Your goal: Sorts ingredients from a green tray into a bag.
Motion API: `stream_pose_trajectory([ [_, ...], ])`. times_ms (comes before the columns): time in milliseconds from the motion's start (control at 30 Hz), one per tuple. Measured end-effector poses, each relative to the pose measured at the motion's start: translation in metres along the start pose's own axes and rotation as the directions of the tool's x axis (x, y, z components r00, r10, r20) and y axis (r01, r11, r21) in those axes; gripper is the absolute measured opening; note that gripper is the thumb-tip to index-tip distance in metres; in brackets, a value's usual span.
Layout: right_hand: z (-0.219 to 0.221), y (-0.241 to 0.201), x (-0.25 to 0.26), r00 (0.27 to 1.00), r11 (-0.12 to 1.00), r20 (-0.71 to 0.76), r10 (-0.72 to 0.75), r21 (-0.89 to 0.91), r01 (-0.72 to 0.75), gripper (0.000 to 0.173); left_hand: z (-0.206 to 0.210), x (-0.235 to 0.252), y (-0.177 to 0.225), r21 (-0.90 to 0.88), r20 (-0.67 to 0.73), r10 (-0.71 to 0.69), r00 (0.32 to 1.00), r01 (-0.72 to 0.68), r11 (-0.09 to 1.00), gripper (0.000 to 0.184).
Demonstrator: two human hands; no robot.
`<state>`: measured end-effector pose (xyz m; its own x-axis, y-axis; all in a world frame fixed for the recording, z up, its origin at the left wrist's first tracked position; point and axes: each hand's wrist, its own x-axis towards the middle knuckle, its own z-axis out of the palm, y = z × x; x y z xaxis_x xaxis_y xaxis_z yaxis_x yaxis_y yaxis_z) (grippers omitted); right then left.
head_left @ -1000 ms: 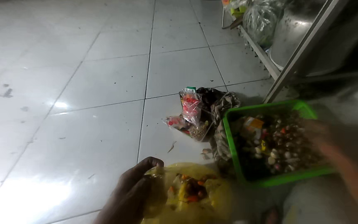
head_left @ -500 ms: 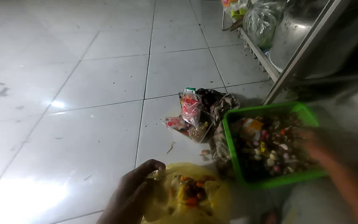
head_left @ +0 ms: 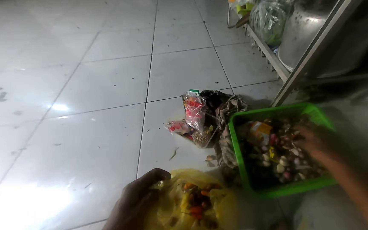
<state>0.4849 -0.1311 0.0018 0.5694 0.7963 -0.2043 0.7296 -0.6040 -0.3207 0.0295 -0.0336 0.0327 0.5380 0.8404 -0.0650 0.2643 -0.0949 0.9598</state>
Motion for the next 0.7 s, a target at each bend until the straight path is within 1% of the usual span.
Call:
stream_pose_trajectory([
  [67, 0.006, 0.001, 0.001, 0.998, 0.997, 0.039, -0.052, -0.054, 0.054, 0.048, 0.000, 0.000, -0.001, -0.003, 0.010, 0.017, 1.000, -0.017, 1.000, 0.023],
  [133, 0.013, -0.003, 0.004, 0.995, 0.994, 0.087, -0.054, -0.088, 0.062, 0.053, -0.001, 0.001, -0.005, -0.002, 0.006, 0.010, 1.000, -0.010, 1.000, 0.021],
  [167, 0.014, -0.009, 0.004, 0.994, 0.993, 0.091, -0.060, -0.093, 0.068, 0.053, -0.001, 0.002, -0.006, -0.004, 0.004, 0.005, 1.000, -0.005, 1.000, 0.021],
  [267, 0.019, -0.020, 0.002, 0.988, 0.991, 0.107, -0.110, -0.059, 0.117, 0.044, -0.001, 0.002, -0.004, -0.010, -0.001, -0.002, 1.000, 0.002, 1.000, 0.020],
  [367, 0.021, -0.025, 0.000, 0.974, 0.984, 0.175, -0.142, -0.083, 0.159, 0.045, -0.001, 0.001, -0.002, 0.001, -0.005, 0.012, 1.000, -0.012, 1.000, 0.019],
  [500, 0.027, -0.016, 0.005, 0.972, 0.979, 0.165, -0.171, -0.082, 0.186, 0.029, -0.001, 0.001, -0.001, 0.062, -0.023, -0.005, 1.000, 0.006, 0.998, 0.022],
  [567, 0.026, -0.017, 0.007, 0.976, 0.987, 0.163, -0.144, -0.049, 0.154, 0.025, -0.002, 0.001, -0.004, 0.066, -0.025, 0.003, 1.000, -0.001, 0.998, 0.021],
  [600, 0.024, -0.018, 0.008, 0.983, 0.994, 0.150, -0.110, 0.006, 0.110, 0.024, -0.002, 0.001, -0.005, 0.052, -0.029, 0.009, 1.000, -0.007, 0.999, 0.021],
  [633, 0.023, -0.018, 0.009, 0.990, 0.997, 0.130, -0.050, 0.070, 0.041, 0.023, -0.002, 0.001, -0.006, 0.044, -0.034, 0.016, 0.999, -0.015, 0.999, 0.021],
  [700, 0.015, -0.015, 0.011, 0.992, 0.967, 0.083, 0.092, 0.230, -0.109, 0.025, -0.001, 0.000, -0.007, 0.039, -0.054, 0.034, 0.998, -0.032, 0.999, 0.021],
])
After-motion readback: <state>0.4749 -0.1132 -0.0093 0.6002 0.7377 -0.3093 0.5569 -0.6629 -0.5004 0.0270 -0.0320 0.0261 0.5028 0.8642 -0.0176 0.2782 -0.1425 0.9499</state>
